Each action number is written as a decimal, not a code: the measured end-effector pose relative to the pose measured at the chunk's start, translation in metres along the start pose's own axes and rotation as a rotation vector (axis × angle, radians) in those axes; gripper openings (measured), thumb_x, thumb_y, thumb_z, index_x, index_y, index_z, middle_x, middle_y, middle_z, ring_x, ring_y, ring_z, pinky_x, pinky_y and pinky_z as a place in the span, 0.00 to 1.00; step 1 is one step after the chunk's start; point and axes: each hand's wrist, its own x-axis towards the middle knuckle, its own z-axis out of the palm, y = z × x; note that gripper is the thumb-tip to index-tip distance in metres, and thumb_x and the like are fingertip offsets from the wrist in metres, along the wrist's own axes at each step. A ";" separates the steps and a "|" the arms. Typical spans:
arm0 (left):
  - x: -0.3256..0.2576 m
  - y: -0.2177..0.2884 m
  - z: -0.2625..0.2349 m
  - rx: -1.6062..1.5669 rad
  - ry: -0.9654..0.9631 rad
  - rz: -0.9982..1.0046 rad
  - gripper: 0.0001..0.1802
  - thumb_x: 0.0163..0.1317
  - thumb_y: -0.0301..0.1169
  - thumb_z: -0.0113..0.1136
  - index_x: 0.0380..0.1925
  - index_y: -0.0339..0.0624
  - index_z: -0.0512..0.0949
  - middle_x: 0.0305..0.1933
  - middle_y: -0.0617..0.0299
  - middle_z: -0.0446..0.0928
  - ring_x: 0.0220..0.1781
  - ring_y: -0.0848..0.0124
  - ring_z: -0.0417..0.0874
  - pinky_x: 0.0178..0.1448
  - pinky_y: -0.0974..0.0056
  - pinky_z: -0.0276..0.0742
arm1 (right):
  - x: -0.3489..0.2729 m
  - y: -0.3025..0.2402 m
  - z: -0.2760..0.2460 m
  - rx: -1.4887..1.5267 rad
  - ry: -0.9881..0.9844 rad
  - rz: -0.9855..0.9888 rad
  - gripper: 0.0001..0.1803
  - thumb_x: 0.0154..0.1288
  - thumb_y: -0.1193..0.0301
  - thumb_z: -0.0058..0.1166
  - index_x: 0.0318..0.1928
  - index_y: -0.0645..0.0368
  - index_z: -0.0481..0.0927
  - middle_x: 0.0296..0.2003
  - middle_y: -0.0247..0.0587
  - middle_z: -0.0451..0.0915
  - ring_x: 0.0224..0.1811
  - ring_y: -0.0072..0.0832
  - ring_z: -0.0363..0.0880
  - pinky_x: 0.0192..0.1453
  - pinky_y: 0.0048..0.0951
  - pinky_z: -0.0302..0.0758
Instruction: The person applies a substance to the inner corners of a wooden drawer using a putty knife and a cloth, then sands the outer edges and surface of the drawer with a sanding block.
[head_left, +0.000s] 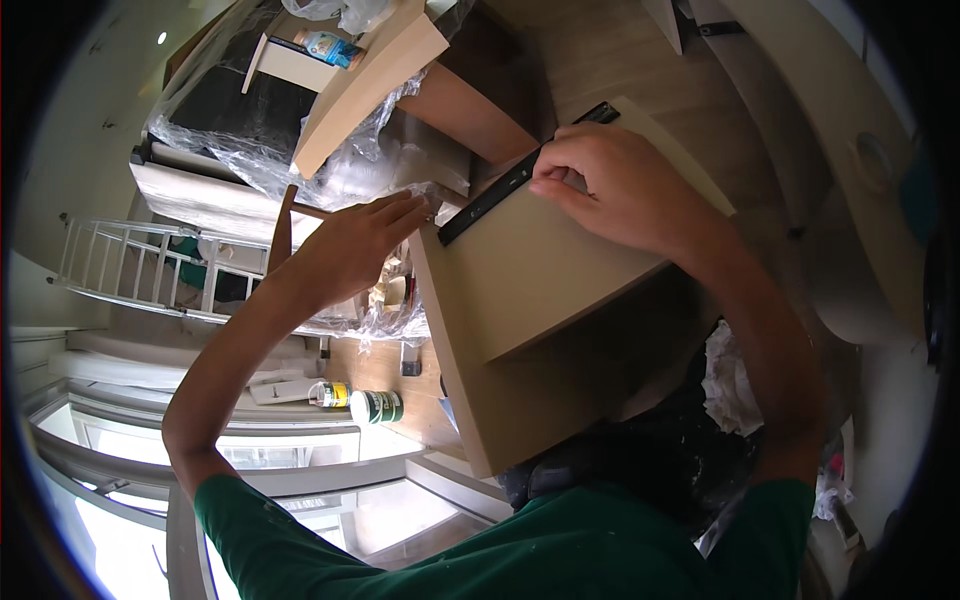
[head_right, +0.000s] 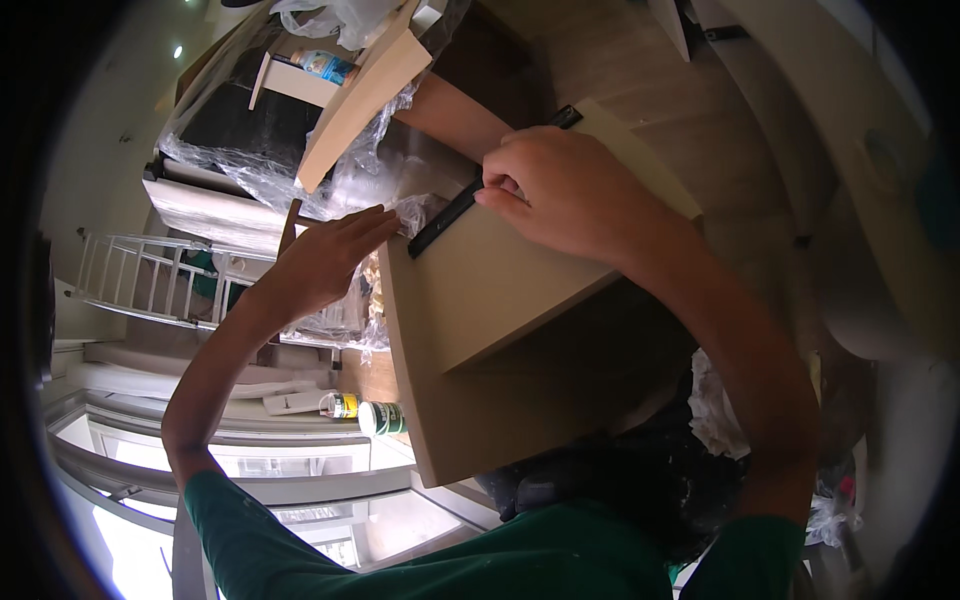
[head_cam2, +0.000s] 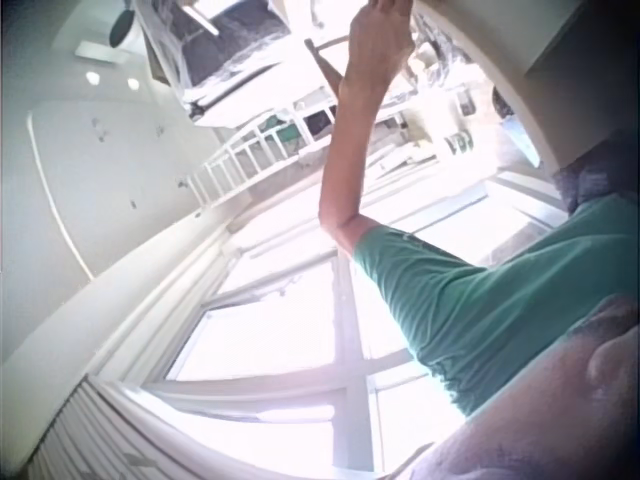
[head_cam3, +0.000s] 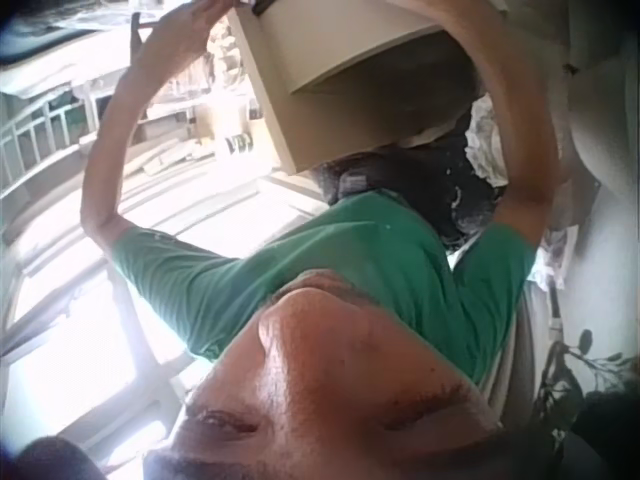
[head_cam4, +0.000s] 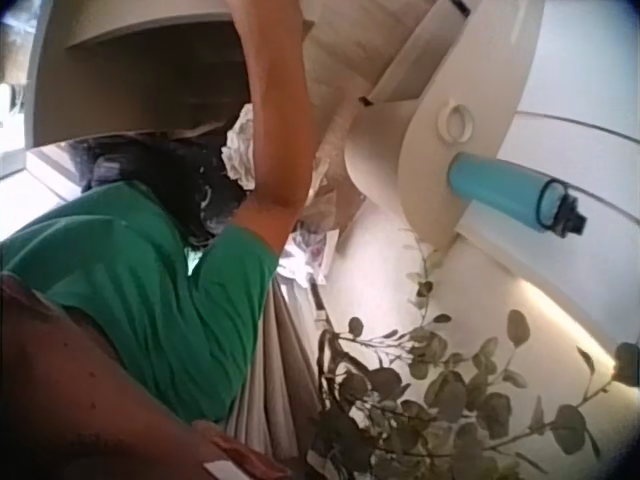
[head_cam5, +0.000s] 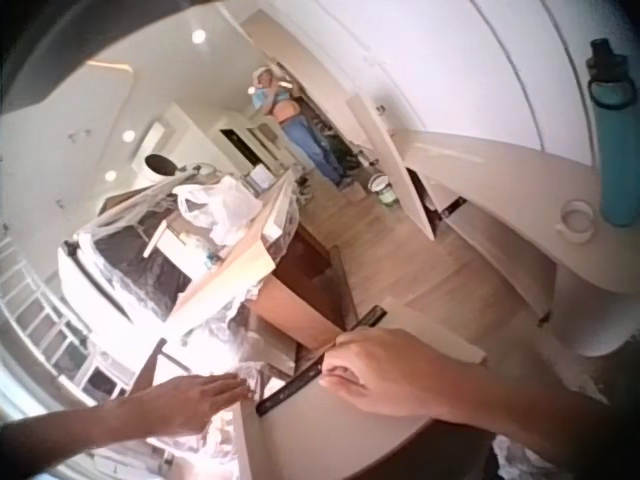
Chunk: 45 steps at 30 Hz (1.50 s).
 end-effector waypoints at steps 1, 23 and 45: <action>-0.002 0.005 -0.003 0.003 0.000 0.019 0.37 0.48 0.10 0.54 0.63 0.37 0.71 0.69 0.52 0.70 0.73 0.59 0.69 0.67 0.56 0.75 | -0.001 0.000 0.000 -0.006 0.003 -0.001 0.10 0.63 0.67 0.59 0.30 0.62 0.81 0.30 0.44 0.80 0.35 0.42 0.80 0.39 0.41 0.75; -0.041 0.097 -0.032 -0.446 0.134 0.280 0.24 0.50 0.17 0.58 0.50 0.39 0.82 0.58 0.56 0.81 0.65 0.61 0.79 0.76 0.44 0.64 | 0.000 0.002 0.000 -0.017 0.006 0.001 0.10 0.63 0.68 0.58 0.30 0.64 0.81 0.29 0.46 0.81 0.35 0.44 0.80 0.39 0.41 0.75; -0.065 0.142 -0.025 -0.379 0.265 0.389 0.14 0.66 0.26 0.56 0.50 0.38 0.83 0.57 0.53 0.82 0.61 0.62 0.82 0.70 0.54 0.76 | 0.006 0.001 0.000 0.032 -0.056 0.047 0.12 0.65 0.66 0.57 0.35 0.65 0.83 0.26 0.45 0.81 0.28 0.34 0.79 0.36 0.34 0.74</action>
